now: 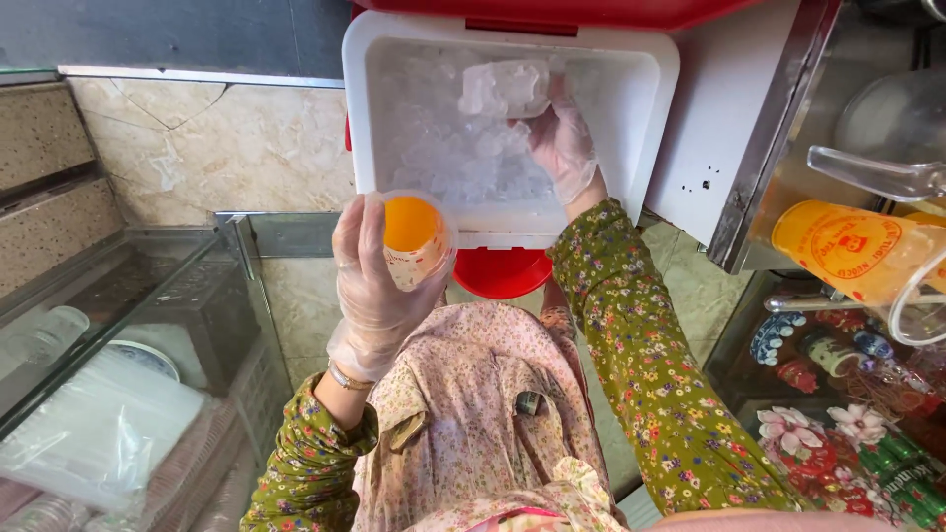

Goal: Preparing fruit juices and handling customer payment in a juice bar.

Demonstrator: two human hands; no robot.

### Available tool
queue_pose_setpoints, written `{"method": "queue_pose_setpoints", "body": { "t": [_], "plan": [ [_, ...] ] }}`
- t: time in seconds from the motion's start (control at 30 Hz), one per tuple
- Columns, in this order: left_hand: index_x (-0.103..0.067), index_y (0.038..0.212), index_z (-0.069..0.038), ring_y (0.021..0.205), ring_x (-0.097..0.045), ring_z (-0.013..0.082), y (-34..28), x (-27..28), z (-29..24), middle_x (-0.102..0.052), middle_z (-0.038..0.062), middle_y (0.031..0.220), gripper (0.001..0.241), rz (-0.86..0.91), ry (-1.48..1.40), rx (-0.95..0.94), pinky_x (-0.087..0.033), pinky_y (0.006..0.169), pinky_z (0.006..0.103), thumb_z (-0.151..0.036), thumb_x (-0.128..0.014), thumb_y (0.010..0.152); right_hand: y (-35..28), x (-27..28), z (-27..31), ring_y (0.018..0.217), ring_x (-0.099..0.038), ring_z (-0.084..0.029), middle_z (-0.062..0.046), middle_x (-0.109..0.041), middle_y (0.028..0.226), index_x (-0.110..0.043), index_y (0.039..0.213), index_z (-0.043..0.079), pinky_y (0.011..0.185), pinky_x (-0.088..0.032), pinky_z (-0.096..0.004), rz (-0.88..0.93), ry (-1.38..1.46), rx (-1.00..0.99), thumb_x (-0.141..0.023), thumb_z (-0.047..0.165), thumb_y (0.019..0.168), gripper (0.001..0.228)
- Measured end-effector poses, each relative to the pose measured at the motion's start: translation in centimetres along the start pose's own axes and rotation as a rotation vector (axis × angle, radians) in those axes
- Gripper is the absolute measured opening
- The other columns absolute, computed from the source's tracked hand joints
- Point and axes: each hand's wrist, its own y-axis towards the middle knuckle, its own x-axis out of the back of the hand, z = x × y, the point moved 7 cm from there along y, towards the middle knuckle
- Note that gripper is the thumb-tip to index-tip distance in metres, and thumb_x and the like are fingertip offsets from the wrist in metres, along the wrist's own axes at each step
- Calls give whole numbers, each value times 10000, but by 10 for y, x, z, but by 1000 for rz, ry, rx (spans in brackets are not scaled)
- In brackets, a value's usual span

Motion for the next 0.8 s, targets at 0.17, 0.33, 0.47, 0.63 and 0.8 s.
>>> {"method": "queue_pose_setpoints", "body": {
  "t": [0.17, 0.33, 0.47, 0.63, 0.8],
  "plan": [
    [-250, 1598, -24, 1387, -482, 448, 16, -25, -16, -402, 265, 1518, 1062, 21, 129, -4, -472, 1157, 479, -203, -937, 809, -80, -74, 42, 1191, -696, -319, -143, -646, 1314, -518, 1401, 47, 882, -652, -494, 2, -123, -34, -730, 412, 971, 602],
    [-238, 1612, -19, 1392, -468, 449, 29, -55, -36, -400, 273, 1531, 1078, 62, 148, 12, -447, 1156, 489, -189, -922, 796, -151, -137, 68, 1200, -679, -307, -136, -655, 1303, -533, 1400, 75, 906, -638, -481, -1, -249, 85, -728, 400, 984, 563],
    [-209, 1615, -15, 1428, -441, 439, 29, -79, -46, -390, 255, 1553, 1110, 85, 62, -33, -427, 1178, 490, -187, -922, 783, -182, -149, 60, 1269, -629, -264, -145, -621, 1386, -596, 1377, 50, 999, -612, -441, -52, -532, 285, -732, 328, 1029, 465],
    [-170, 1624, -21, 1458, -415, 434, 22, -83, -37, -367, 250, 1583, 1119, 32, -4, -76, -415, 1222, 483, -187, -928, 819, -205, -164, 77, 1365, -582, -249, -126, -604, 1463, -644, 1287, 82, 1143, -525, -398, 50, -881, 593, -717, 256, 1079, 281],
    [-168, 1615, 4, 1467, -396, 448, 20, -57, -23, -344, 256, 1599, 1109, -10, 3, -73, -412, 1241, 474, -192, -934, 837, -143, -79, 90, 1332, -612, -269, -97, -635, 1438, -662, 1284, 116, 1119, -574, -397, -259, -678, 635, -677, 226, 1041, 267]
  ]
}}
